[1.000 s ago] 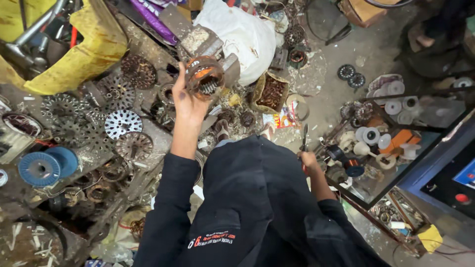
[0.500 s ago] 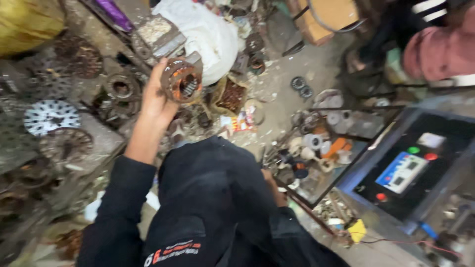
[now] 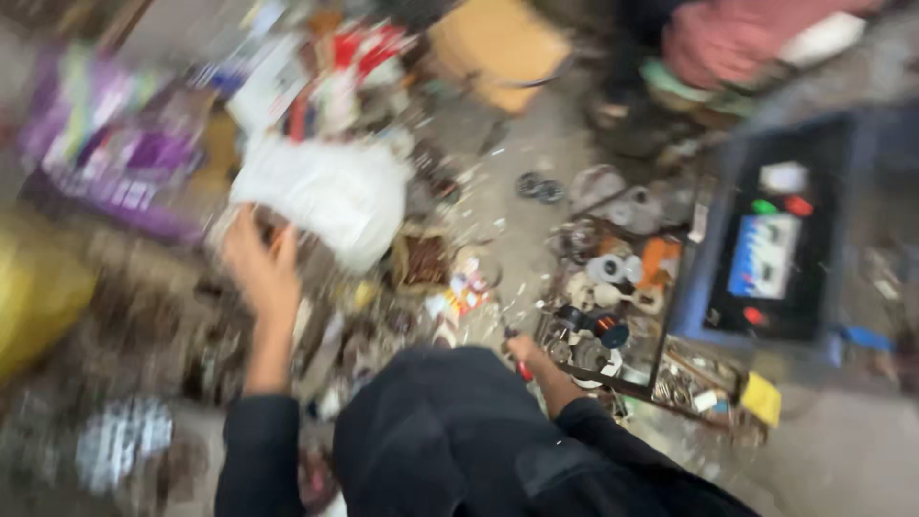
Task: The person uses pliers to pull copper wire from a cylindrical motor component. They repeatedly grip and pull the wire, then place the component down and pick up another to continue the process.
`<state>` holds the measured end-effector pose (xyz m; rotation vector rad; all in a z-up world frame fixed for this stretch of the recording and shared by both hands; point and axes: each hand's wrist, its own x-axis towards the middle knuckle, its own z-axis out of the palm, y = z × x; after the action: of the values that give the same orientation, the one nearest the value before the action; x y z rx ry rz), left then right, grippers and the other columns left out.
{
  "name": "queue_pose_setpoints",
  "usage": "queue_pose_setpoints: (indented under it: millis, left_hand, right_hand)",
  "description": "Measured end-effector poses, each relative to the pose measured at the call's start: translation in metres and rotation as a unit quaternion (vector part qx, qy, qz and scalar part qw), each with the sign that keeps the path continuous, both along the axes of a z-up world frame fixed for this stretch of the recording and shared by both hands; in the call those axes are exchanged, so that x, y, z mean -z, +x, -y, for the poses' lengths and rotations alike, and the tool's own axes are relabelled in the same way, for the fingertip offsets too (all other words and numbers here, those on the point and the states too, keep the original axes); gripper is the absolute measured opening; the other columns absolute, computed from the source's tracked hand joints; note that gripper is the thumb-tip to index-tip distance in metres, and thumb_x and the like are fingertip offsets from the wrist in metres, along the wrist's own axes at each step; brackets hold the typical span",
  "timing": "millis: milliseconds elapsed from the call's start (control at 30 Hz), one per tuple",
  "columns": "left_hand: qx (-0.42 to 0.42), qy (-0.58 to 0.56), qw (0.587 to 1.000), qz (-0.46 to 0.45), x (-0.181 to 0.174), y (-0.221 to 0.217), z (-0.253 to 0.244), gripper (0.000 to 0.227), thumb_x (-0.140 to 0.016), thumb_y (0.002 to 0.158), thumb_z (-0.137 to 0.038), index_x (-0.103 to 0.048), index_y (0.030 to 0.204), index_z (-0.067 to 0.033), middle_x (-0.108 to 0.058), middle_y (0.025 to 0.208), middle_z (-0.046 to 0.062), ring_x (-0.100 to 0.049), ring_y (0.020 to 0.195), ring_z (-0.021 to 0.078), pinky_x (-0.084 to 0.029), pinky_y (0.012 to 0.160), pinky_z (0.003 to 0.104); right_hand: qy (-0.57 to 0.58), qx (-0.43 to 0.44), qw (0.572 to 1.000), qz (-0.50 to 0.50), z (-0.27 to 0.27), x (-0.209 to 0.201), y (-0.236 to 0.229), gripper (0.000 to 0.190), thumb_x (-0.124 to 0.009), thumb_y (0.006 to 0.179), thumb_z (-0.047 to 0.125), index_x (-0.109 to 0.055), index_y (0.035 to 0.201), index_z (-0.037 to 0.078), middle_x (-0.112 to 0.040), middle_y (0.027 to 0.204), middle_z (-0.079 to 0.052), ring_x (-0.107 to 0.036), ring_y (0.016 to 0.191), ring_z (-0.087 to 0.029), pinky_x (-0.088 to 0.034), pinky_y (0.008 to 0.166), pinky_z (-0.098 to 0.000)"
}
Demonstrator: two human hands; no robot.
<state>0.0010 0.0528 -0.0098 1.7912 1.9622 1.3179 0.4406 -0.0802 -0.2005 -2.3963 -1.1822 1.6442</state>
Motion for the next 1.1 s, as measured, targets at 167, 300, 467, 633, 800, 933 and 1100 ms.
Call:
queue_pose_setpoints:
  millis: [167,300,467,633,800,933,1100]
  left_hand:
    - [0.010,0.006,0.982,-0.191,0.009,0.003,0.015,0.051,-0.077,0.099,-0.025,-0.062,0.143,-0.0043,-0.060,0.129,0.025,-0.055,0.117,0.0449,-0.046,0.101,0.054]
    - [0.004,-0.001,0.937,-0.348,0.019,-0.011,-0.019,0.030,-0.079,0.092,-0.030,-0.071,0.110,-0.0079,-0.064,0.105,0.017,-0.062,0.098,0.0382,-0.052,0.081,0.050]
    - [0.041,0.031,0.936,-0.348,0.026,-0.027,-0.022,0.031,-0.083,0.088,-0.035,-0.066,0.092,-0.0101,-0.054,0.091,0.019,-0.057,0.086,0.0391,-0.048,0.074,0.051]
    - [0.080,0.096,0.953,-0.276,0.021,-0.020,-0.025,0.024,-0.081,0.090,-0.028,-0.068,0.099,-0.0102,-0.056,0.098,0.017,-0.054,0.088,0.0394,-0.042,0.074,0.052]
    - [0.057,0.069,0.962,-0.259,0.025,-0.024,-0.033,0.018,-0.076,0.091,-0.022,-0.064,0.090,-0.0090,-0.053,0.095,0.012,-0.053,0.093,0.0338,-0.045,0.080,0.047]
    - [0.109,-0.025,0.978,-0.177,-0.004,-0.036,-0.018,0.032,-0.074,0.102,-0.039,-0.070,0.105,-0.0076,-0.061,0.111,0.015,-0.055,0.109,0.0363,-0.043,0.092,0.048]
    - [0.217,0.014,0.945,-0.245,-0.020,-0.057,-0.019,0.038,-0.061,0.107,-0.037,-0.069,0.132,-0.0089,-0.062,0.143,0.015,-0.051,0.137,0.0364,-0.036,0.116,0.050]
  right_hand:
    - [0.023,0.078,0.996,-0.032,0.011,-0.018,-0.003,0.042,-0.073,0.068,0.019,-0.066,0.104,-0.001,-0.073,0.082,-0.018,-0.069,0.068,-0.028,-0.055,0.062,-0.0425]
    - [0.003,0.086,0.996,-0.008,0.017,-0.038,-0.009,0.043,-0.073,0.069,0.020,-0.065,0.106,0.000,-0.072,0.085,-0.018,-0.069,0.069,-0.027,-0.055,0.063,-0.0416]
    - [-0.041,0.047,0.998,0.020,0.042,-0.015,0.004,0.042,-0.074,0.072,0.025,-0.072,0.102,-0.004,-0.074,0.084,-0.016,-0.071,0.071,-0.023,-0.055,0.066,-0.0376]
    - [0.051,0.234,0.967,-0.090,0.062,0.008,0.015,0.026,-0.072,0.074,0.010,-0.065,0.095,-0.004,-0.065,0.077,-0.016,-0.061,0.064,-0.027,-0.048,0.057,-0.0439]
    - [0.153,0.208,0.959,-0.119,0.016,0.024,0.005,0.029,-0.066,0.076,0.001,-0.062,0.105,-0.001,-0.067,0.075,-0.011,-0.063,0.064,-0.022,-0.050,0.059,-0.0370]
    - [0.208,0.221,0.932,-0.200,-0.017,0.009,-0.001,0.028,-0.063,0.079,-0.002,-0.058,0.107,-0.001,-0.069,0.085,-0.012,-0.067,0.073,-0.022,-0.054,0.068,-0.0354]
    - [0.193,0.231,0.911,-0.281,-0.058,-0.013,-0.015,0.034,-0.064,0.079,-0.004,-0.056,0.113,-0.003,-0.070,0.095,-0.012,-0.069,0.081,-0.024,-0.057,0.075,-0.0363]
